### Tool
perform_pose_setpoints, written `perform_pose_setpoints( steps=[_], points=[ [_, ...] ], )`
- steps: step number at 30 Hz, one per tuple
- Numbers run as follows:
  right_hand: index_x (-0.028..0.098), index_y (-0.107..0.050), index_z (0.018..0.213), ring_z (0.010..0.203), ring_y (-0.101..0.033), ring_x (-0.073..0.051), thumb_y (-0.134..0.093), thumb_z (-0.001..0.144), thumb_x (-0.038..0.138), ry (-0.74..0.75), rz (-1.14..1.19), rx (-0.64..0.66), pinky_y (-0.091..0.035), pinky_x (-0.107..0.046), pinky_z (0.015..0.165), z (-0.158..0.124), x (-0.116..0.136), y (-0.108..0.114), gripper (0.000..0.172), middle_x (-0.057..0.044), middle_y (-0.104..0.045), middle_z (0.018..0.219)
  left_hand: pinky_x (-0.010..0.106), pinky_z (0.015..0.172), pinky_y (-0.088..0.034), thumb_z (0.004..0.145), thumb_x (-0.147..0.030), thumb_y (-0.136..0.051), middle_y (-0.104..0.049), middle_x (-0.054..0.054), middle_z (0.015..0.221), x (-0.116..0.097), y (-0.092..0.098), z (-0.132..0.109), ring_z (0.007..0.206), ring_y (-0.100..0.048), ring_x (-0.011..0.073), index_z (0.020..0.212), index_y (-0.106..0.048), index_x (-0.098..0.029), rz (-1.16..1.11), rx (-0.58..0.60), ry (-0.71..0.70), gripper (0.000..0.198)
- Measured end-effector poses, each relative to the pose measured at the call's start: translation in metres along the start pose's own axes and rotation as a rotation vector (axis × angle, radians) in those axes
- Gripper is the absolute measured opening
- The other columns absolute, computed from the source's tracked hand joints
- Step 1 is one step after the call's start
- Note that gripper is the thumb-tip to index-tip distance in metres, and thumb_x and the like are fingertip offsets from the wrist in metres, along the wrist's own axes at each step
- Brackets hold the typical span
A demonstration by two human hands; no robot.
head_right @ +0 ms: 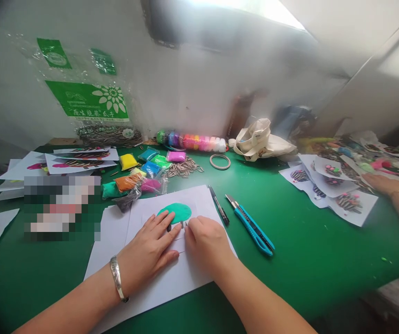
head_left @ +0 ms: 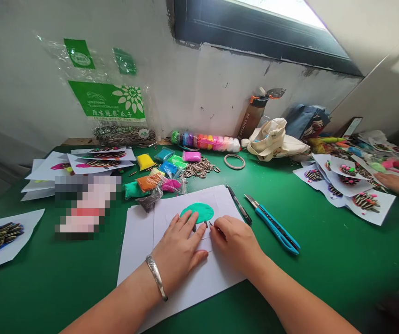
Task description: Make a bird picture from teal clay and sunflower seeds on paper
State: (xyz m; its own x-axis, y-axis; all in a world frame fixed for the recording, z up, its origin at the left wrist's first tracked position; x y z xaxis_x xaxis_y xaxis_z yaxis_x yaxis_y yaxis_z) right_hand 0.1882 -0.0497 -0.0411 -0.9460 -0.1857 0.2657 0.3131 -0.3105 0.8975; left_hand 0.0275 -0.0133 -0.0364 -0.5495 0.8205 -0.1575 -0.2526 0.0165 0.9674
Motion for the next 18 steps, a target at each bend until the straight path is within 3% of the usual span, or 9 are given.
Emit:
perform_pose_setpoints(
  steps=[12, 18],
  points=[
    [0.019, -0.046, 0.059, 0.053, -0.042, -0.011, -0.045, 0.086, 0.019, -0.018, 0.040, 0.034, -0.027, -0.025, 0.055, -0.0014, -0.0004, 0.0033, 0.027, 0.001, -0.050, 0.058, 0.058, 0.102, -0.037, 0.083, -0.029, -0.059, -0.046, 0.021, 0.138, -0.0012, 0.0034, 0.0016, 0.129, -0.040, 0.0373, 0.129, -0.051, -0.014, 0.010, 0.070, -0.003, 0.049],
    [0.019, -0.047, 0.062, 0.056, -0.043, -0.011, -0.043, 0.088, 0.021, 0.002, 0.106, 0.017, -0.029, -0.024, 0.057, -0.0026, 0.0017, 0.0033, 0.027, 0.001, -0.051, 0.060, 0.056, 0.102, -0.040, 0.081, -0.031, -0.062, -0.044, 0.022, 0.139, 0.0039, 0.0064, -0.0011, 0.131, -0.036, 0.0375, 0.129, -0.051, -0.013, -0.052, 0.035, 0.006, 0.052]
  ],
)
Point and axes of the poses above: each hand's wrist, its own z-axis towards the middle knuckle, its own y-axis out of the back of the hand, x = y × z, the point moved 2 cm from there along z, towards the middle knuckle
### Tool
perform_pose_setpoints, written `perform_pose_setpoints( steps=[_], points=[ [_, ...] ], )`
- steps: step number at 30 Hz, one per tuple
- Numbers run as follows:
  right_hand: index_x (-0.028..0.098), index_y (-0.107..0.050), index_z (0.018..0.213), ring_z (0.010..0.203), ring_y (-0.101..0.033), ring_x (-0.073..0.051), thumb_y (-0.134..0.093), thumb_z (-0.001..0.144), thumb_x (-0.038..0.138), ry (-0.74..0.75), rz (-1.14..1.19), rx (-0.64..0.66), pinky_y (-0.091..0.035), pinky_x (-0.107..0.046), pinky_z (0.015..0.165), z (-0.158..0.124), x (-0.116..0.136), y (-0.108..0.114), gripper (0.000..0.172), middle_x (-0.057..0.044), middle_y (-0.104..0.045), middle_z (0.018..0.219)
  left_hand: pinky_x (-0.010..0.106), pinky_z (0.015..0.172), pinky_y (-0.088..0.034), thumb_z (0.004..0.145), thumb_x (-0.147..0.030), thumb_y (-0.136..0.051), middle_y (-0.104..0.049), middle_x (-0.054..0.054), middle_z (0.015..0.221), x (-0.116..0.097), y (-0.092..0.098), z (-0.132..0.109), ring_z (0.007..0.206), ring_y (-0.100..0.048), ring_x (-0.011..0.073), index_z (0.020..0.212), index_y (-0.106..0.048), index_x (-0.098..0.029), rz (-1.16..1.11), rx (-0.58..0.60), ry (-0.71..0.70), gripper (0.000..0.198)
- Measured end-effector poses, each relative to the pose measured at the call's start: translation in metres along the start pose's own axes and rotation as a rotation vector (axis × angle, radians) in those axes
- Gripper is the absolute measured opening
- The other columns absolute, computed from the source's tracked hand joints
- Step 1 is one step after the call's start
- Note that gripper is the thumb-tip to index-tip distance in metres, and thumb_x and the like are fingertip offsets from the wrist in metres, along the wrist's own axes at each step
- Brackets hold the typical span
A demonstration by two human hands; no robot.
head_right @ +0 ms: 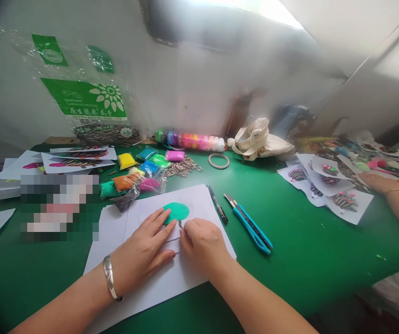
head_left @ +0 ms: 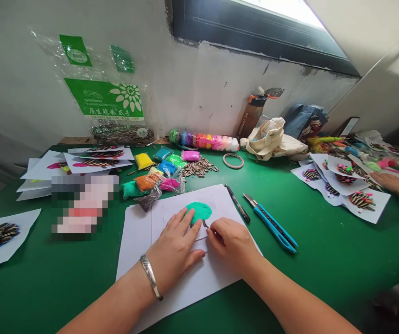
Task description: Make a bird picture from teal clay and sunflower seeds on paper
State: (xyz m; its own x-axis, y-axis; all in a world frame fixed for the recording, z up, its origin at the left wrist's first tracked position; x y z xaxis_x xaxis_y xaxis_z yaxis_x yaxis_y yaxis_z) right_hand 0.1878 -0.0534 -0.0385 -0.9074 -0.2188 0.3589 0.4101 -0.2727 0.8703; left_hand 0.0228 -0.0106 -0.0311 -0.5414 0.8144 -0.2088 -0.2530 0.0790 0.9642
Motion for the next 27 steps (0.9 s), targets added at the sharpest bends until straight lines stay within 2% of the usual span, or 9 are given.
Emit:
perform_pose_setpoints(
  steps=[5, 11, 18, 27],
  points=[
    [0.018, -0.044, 0.060, 0.054, -0.039, -0.010, -0.044, 0.086, 0.018, 0.021, -0.007, -0.002, -0.026, -0.024, 0.055, 0.002, 0.006, -0.006, 0.027, 0.001, -0.049, 0.058, 0.057, 0.102, -0.039, 0.079, -0.027, -0.065, -0.048, 0.022, 0.136, 0.000, 0.001, 0.001, 0.130, -0.037, 0.0396, 0.126, -0.054, -0.011, 0.004, 0.017, 0.003, 0.051],
    [0.018, -0.042, 0.058, 0.052, -0.037, -0.010, -0.043, 0.085, 0.018, -0.025, -0.051, -0.019, -0.023, -0.025, 0.054, 0.006, 0.007, -0.010, 0.027, 0.002, -0.048, 0.055, 0.057, 0.103, -0.039, 0.079, -0.032, -0.065, -0.049, 0.021, 0.136, -0.002, -0.001, 0.001, 0.129, -0.039, 0.0395, 0.127, -0.054, -0.011, 0.048, 0.039, 0.009, 0.053],
    [0.019, -0.045, 0.058, 0.050, -0.039, -0.010, -0.043, 0.084, 0.020, -0.073, -0.101, -0.027, -0.023, -0.026, 0.053, 0.007, 0.008, -0.012, 0.026, 0.002, -0.051, 0.055, 0.057, 0.102, -0.039, 0.078, -0.030, -0.066, -0.049, 0.021, 0.136, -0.001, -0.003, 0.001, 0.129, -0.039, 0.0400, 0.127, -0.054, -0.010, 0.046, 0.032, 0.011, 0.054],
    [0.019, -0.049, 0.062, 0.054, -0.046, -0.011, -0.044, 0.085, 0.022, -0.158, -0.127, 0.038, -0.023, -0.026, 0.054, 0.011, 0.009, -0.013, 0.024, 0.000, -0.058, 0.061, 0.057, 0.101, -0.040, 0.076, -0.028, -0.068, -0.051, 0.021, 0.134, -0.002, -0.005, 0.000, 0.127, -0.042, 0.0402, 0.124, -0.057, -0.011, 0.037, -0.014, 0.010, 0.052]
  ],
)
Point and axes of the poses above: each hand's wrist, its own z-axis towards the middle knuckle, its own y-axis out of the back of the hand, x = y × z, the point moved 2 cm from there along z, towards the middle knuckle
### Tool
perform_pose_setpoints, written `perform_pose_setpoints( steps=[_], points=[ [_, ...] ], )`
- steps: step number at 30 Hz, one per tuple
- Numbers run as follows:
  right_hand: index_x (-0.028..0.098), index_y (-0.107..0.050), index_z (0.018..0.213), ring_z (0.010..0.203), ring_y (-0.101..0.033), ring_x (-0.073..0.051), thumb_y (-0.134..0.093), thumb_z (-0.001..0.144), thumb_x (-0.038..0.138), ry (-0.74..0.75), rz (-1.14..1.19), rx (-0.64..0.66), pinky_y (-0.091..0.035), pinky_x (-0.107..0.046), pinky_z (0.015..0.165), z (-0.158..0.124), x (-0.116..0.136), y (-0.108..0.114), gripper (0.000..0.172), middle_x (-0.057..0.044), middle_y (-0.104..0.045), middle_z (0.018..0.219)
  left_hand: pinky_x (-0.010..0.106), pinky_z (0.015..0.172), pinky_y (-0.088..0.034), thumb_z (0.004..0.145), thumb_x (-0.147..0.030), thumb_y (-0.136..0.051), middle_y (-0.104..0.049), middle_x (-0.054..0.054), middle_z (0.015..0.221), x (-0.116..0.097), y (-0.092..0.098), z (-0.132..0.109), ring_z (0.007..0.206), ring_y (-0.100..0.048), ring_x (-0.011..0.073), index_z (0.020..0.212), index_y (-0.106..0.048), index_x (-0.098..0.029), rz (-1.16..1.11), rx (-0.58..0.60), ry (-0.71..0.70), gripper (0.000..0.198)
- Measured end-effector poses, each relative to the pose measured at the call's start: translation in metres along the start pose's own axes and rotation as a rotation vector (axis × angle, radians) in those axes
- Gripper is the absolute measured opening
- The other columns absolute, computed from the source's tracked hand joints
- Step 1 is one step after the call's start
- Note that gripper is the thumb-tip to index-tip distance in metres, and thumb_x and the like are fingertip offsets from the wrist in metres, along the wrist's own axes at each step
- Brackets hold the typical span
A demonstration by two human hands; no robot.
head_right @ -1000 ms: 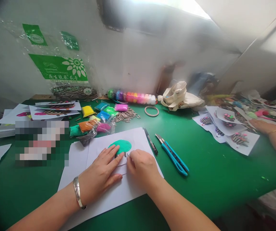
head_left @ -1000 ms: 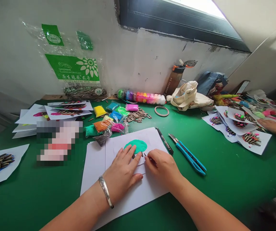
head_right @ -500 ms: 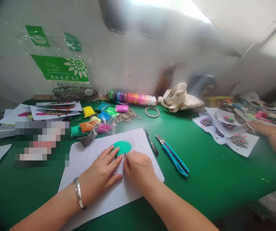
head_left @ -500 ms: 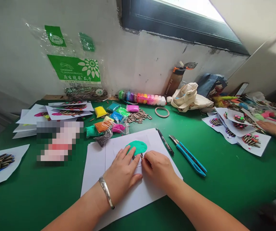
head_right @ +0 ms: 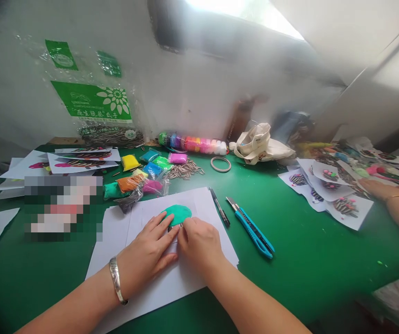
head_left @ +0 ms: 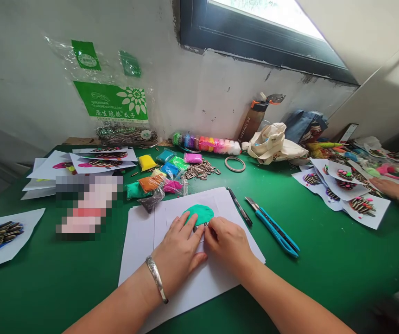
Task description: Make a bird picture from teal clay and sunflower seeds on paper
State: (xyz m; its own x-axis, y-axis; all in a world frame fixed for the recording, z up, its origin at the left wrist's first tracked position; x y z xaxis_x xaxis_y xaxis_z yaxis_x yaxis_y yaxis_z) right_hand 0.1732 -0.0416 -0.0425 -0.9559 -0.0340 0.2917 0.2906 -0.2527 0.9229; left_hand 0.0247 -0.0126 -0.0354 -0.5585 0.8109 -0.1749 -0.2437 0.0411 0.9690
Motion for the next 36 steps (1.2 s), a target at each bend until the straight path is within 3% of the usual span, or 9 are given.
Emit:
perform_pose_setpoints(
  steps=[10, 17, 22, 26, 30, 36],
  points=[
    [0.019, -0.049, 0.062, 0.053, -0.046, -0.011, -0.045, 0.084, 0.024, -0.048, 0.016, 0.037, -0.023, -0.025, 0.053, 0.000, 0.000, -0.001, 0.023, 0.000, -0.056, 0.059, 0.057, 0.101, -0.041, 0.074, -0.028, -0.071, -0.052, 0.022, 0.133, 0.000, -0.002, 0.001, 0.126, -0.042, 0.0402, 0.123, -0.057, -0.011, 0.012, -0.009, -0.003, 0.054],
    [0.019, -0.051, 0.065, 0.057, -0.049, -0.012, -0.045, 0.085, 0.025, -0.078, 0.204, -0.005, -0.031, -0.023, 0.057, 0.001, -0.010, 0.002, 0.022, 0.001, -0.055, 0.061, 0.057, 0.101, -0.041, 0.076, -0.030, -0.069, -0.051, 0.021, 0.134, 0.000, 0.000, 0.000, 0.127, -0.042, 0.0403, 0.125, -0.056, -0.011, 0.031, 0.012, -0.014, 0.054],
    [0.019, -0.053, 0.067, 0.057, -0.049, -0.012, -0.047, 0.085, 0.024, -0.063, 0.213, 0.004, -0.032, -0.023, 0.057, 0.000, -0.014, 0.002, 0.019, 0.001, -0.056, 0.062, 0.057, 0.101, -0.041, 0.076, -0.036, -0.069, -0.051, 0.021, 0.134, 0.000, 0.000, 0.000, 0.127, -0.042, 0.0393, 0.127, -0.054, -0.011, 0.030, 0.011, -0.004, 0.059],
    [0.019, -0.054, 0.068, 0.059, -0.049, -0.012, -0.048, 0.085, 0.024, -0.078, 0.262, -0.006, -0.033, -0.023, 0.058, 0.001, -0.015, 0.005, 0.018, 0.001, -0.057, 0.064, 0.057, 0.100, -0.041, 0.077, -0.044, -0.067, -0.050, 0.020, 0.135, 0.000, 0.002, 0.001, 0.129, -0.039, 0.0390, 0.125, -0.055, -0.011, 0.035, -0.047, 0.012, 0.059],
    [0.019, -0.053, 0.065, 0.058, -0.047, -0.011, -0.048, 0.084, 0.023, -0.095, 0.319, -0.016, -0.033, -0.022, 0.057, 0.004, -0.019, 0.008, 0.020, 0.002, -0.055, 0.061, 0.062, 0.104, -0.031, 0.081, -0.053, -0.059, -0.046, 0.016, 0.140, 0.000, 0.006, 0.003, 0.134, -0.030, 0.0384, 0.126, -0.055, -0.017, 0.054, -0.114, 0.052, 0.058],
    [0.019, -0.052, 0.064, 0.058, -0.047, -0.011, -0.048, 0.083, 0.023, -0.097, 0.329, -0.020, -0.034, -0.022, 0.057, 0.007, -0.023, 0.008, 0.020, 0.002, -0.055, 0.061, 0.062, 0.103, -0.029, 0.081, -0.052, -0.059, -0.047, 0.017, 0.139, -0.004, 0.000, 0.007, 0.131, -0.035, 0.0368, 0.131, -0.051, -0.019, 0.047, 0.005, 0.011, 0.061]
  ],
)
Point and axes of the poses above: each hand's wrist, its own z-axis towards the middle knuckle, its own y-axis out of the back of the hand, x = y × z, the point moved 2 cm from there along z, towards the middle knuckle
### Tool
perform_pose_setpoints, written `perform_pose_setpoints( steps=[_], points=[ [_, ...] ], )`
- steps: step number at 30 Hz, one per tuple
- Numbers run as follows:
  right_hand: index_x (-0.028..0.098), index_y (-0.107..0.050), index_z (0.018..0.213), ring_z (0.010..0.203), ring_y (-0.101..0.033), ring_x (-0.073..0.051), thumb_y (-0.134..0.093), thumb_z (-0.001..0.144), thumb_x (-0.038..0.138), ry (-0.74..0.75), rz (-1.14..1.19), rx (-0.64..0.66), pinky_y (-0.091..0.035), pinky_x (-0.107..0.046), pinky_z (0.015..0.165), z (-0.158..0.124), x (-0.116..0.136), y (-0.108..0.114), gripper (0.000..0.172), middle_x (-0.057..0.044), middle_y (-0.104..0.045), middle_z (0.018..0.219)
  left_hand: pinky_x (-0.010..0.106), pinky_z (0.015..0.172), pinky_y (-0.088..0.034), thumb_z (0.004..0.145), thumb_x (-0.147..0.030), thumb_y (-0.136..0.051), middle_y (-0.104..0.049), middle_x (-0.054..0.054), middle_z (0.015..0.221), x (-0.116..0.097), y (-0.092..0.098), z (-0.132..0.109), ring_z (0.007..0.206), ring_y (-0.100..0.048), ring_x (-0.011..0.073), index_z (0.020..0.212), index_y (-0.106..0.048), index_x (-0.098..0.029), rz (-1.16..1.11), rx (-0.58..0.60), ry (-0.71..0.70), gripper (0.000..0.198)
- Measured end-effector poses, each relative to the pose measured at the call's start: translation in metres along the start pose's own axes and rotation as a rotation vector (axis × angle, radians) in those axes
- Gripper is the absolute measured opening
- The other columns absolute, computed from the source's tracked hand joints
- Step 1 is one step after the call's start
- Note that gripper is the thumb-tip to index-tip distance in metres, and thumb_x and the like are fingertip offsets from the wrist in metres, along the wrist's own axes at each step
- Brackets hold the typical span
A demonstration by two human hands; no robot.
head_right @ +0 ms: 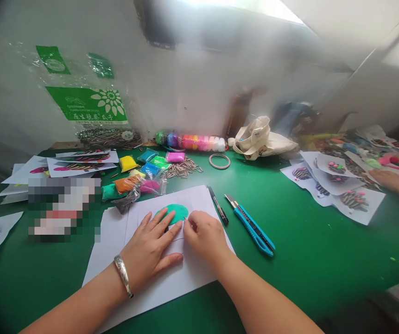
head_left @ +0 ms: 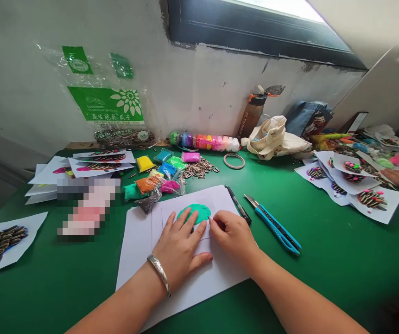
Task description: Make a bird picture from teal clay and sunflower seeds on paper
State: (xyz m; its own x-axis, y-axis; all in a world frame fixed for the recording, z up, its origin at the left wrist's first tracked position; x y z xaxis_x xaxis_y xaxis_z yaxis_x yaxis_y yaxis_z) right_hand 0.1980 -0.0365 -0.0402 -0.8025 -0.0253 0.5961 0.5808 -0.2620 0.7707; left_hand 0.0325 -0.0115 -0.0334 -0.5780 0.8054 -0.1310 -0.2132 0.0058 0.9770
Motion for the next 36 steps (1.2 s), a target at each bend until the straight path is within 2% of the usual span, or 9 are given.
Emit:
perform_pose_setpoints(
  steps=[6, 10, 15, 21, 24, 28, 33, 36],
  points=[
    [0.019, -0.051, 0.063, 0.058, -0.047, -0.011, -0.048, 0.082, 0.024, -0.021, -0.007, 0.013, -0.033, -0.022, 0.058, -0.0007, 0.0012, 0.0010, 0.020, 0.002, -0.055, 0.061, 0.062, 0.103, -0.029, 0.084, -0.047, -0.056, -0.046, 0.017, 0.139, -0.0016, -0.0002, 0.0018, 0.131, -0.036, 0.0369, 0.132, -0.049, -0.017, -0.001, 0.066, 0.019, 0.058],
    [0.019, -0.053, 0.064, 0.058, -0.048, -0.011, -0.048, 0.082, 0.025, -0.032, 0.000, 0.011, -0.034, -0.022, 0.057, -0.0002, 0.0019, 0.0015, 0.020, 0.002, -0.055, 0.061, 0.061, 0.104, -0.028, 0.084, -0.048, -0.055, -0.045, 0.016, 0.140, -0.0015, -0.0018, 0.0009, 0.131, -0.035, 0.0361, 0.137, -0.044, -0.018, -0.009, 0.046, 0.021, 0.062],
    [0.019, -0.053, 0.064, 0.057, -0.048, -0.011, -0.048, 0.082, 0.025, -0.033, -0.010, 0.010, -0.034, -0.022, 0.057, 0.0001, 0.0021, 0.0004, 0.020, 0.002, -0.056, 0.061, 0.062, 0.103, -0.028, 0.084, -0.047, -0.054, -0.046, 0.016, 0.140, -0.0012, -0.0039, -0.0004, 0.131, -0.034, 0.0371, 0.134, -0.047, -0.019, -0.002, 0.028, 0.013, 0.057],
    [0.019, -0.053, 0.064, 0.059, -0.048, -0.011, -0.048, 0.082, 0.024, -0.035, -0.011, 0.010, -0.034, -0.022, 0.058, -0.0003, 0.0010, 0.0009, 0.019, 0.002, -0.055, 0.062, 0.066, 0.103, -0.023, 0.083, -0.047, -0.056, -0.041, 0.016, 0.143, -0.0016, -0.0015, -0.0020, 0.136, -0.024, 0.0399, 0.134, -0.048, -0.023, 0.020, -0.005, 0.019, 0.057],
    [0.019, -0.052, 0.063, 0.058, -0.048, -0.011, -0.048, 0.082, 0.024, -0.036, -0.013, 0.008, -0.034, -0.022, 0.057, -0.0001, 0.0012, 0.0005, 0.020, 0.002, -0.055, 0.061, 0.067, 0.103, -0.022, 0.084, -0.048, -0.055, -0.043, 0.016, 0.142, -0.0019, -0.0017, -0.0025, 0.136, -0.025, 0.0395, 0.133, -0.049, -0.023, 0.016, -0.006, 0.007, 0.055],
    [0.019, -0.053, 0.065, 0.058, -0.048, -0.011, -0.048, 0.083, 0.024, -0.030, -0.010, -0.002, -0.034, -0.022, 0.058, -0.0007, 0.0012, 0.0000, 0.019, 0.002, -0.056, 0.062, 0.066, 0.105, -0.019, 0.083, -0.050, -0.056, -0.040, 0.016, 0.144, -0.0005, -0.0004, -0.0038, 0.137, -0.023, 0.0385, 0.138, -0.042, -0.022, 0.017, -0.019, 0.004, 0.064],
    [0.020, -0.051, 0.063, 0.059, -0.048, -0.011, -0.048, 0.083, 0.023, -0.015, -0.028, 0.009, -0.034, -0.022, 0.058, -0.0011, 0.0007, 0.0004, 0.021, 0.002, -0.055, 0.061, 0.068, 0.103, -0.021, 0.081, -0.056, -0.055, -0.042, 0.016, 0.143, 0.0034, 0.0002, -0.0054, 0.136, -0.025, 0.0402, 0.134, -0.048, -0.023, 0.011, 0.029, 0.033, 0.062],
    [0.020, -0.051, 0.064, 0.059, -0.048, -0.011, -0.048, 0.084, 0.024, -0.011, -0.032, 0.004, -0.034, -0.022, 0.058, -0.0010, 0.0007, 0.0006, 0.021, 0.002, -0.055, 0.062, 0.066, 0.105, -0.020, 0.082, -0.055, -0.055, -0.040, 0.015, 0.144, 0.0056, 0.0010, -0.0056, 0.136, -0.025, 0.0385, 0.138, -0.043, -0.023, 0.001, 0.001, 0.031, 0.065]
  ],
)
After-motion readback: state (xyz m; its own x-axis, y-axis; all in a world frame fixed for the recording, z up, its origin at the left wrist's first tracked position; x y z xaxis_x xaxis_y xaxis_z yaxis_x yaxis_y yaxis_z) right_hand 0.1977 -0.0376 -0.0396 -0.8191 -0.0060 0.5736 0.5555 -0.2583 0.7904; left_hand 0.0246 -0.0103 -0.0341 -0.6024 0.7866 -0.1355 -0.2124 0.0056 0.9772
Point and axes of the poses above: each hand's wrist, its own z-axis towards the middle knuckle, its own y-axis out of the back of the hand, x = y × z, the point moved 2 cm from there along z, towards the middle knuckle
